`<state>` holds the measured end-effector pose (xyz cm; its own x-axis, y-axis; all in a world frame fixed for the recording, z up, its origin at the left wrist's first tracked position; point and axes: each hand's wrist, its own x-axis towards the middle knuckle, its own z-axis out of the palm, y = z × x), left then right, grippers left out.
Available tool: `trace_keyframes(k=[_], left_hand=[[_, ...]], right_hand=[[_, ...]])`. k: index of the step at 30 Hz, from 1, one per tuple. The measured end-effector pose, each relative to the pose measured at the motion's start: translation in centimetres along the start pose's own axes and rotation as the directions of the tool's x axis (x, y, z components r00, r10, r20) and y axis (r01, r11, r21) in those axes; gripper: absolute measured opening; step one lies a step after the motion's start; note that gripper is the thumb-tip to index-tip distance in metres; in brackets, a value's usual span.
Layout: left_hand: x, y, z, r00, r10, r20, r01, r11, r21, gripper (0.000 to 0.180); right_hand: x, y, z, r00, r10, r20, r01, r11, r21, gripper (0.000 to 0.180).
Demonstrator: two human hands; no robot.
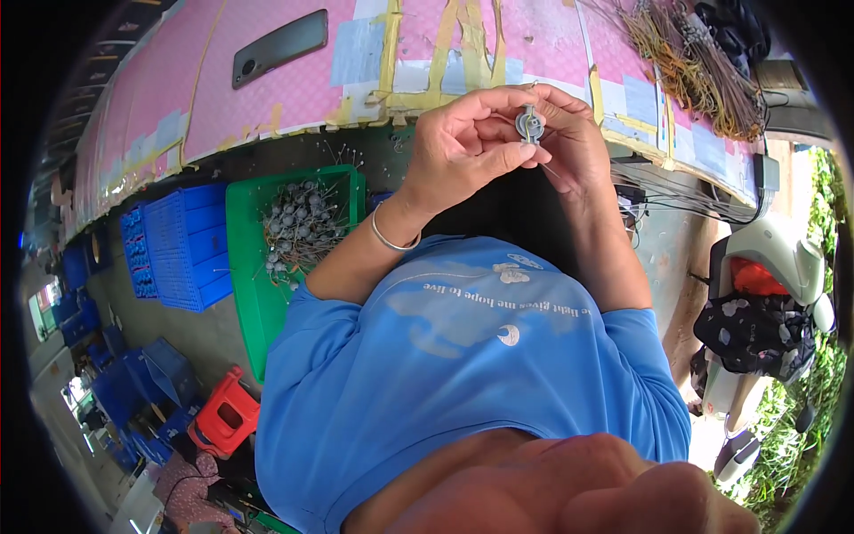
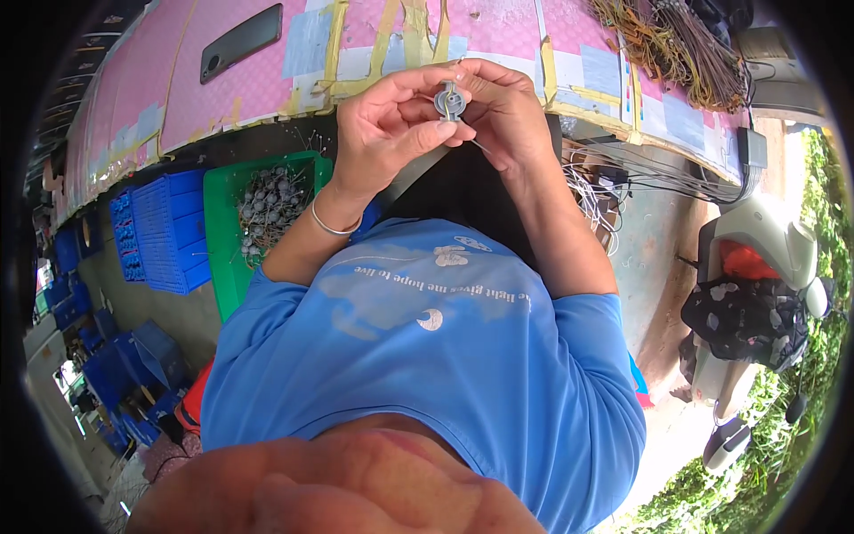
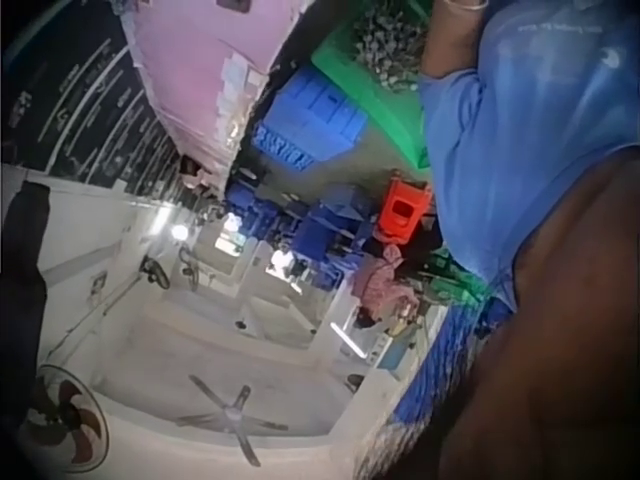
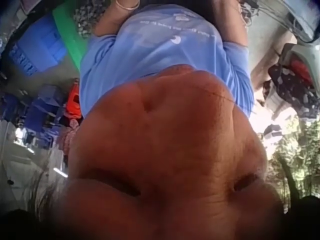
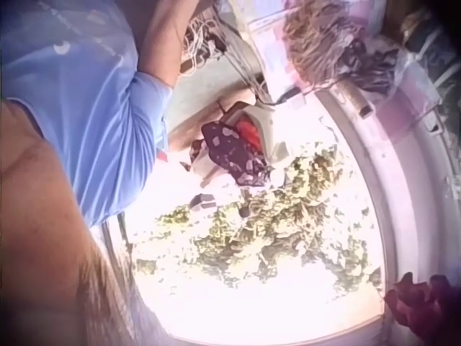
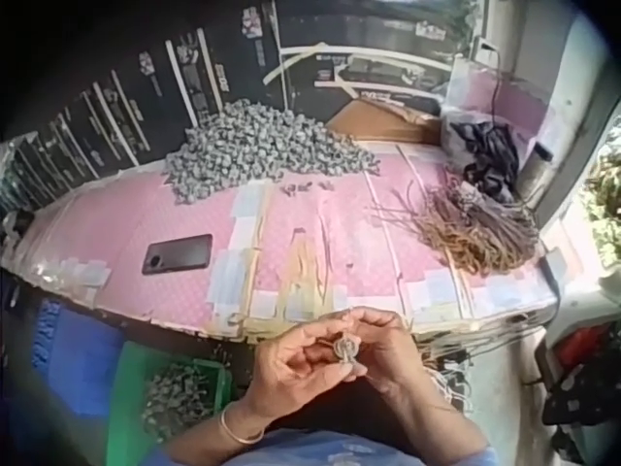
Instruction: Assembling small electronic components and wiring at a workshop bench.
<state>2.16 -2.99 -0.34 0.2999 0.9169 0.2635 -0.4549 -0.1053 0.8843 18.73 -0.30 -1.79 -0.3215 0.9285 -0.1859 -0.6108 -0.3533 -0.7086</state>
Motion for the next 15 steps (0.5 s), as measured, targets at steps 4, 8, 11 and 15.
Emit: trace_keyframes(k=[4,8,11,15], left_hand=[[1.2,0.2,-1.3,0.998,-0.056,0.015,0.057,0.996,-0.064,0.041],[3.7,0.9,-4.3,0.979,-0.191,-0.064,0.190,0.982,-0.023,0.041],[4.7,-0.5,-6.8,0.976,-0.195,-0.097,0.195,0.981,-0.010,0.043],[5.7,-0.8,-7.4,0.967,-0.243,-0.073,0.243,0.970,-0.020,0.043]], right_hand=[[1.4,-0.7,1.4,0.999,-0.021,-0.035,0.020,1.000,-0.022,0.013],[6.7,-3.4,0.9,0.989,-0.068,0.130,0.134,0.784,-0.606,0.021],[15.5,-9.3,-2.7,0.931,-0.191,0.311,0.345,0.182,-0.921,0.028],[27.5,-16.6,-9.7,0.806,-0.560,0.193,0.018,-0.302,-0.953,0.018]])
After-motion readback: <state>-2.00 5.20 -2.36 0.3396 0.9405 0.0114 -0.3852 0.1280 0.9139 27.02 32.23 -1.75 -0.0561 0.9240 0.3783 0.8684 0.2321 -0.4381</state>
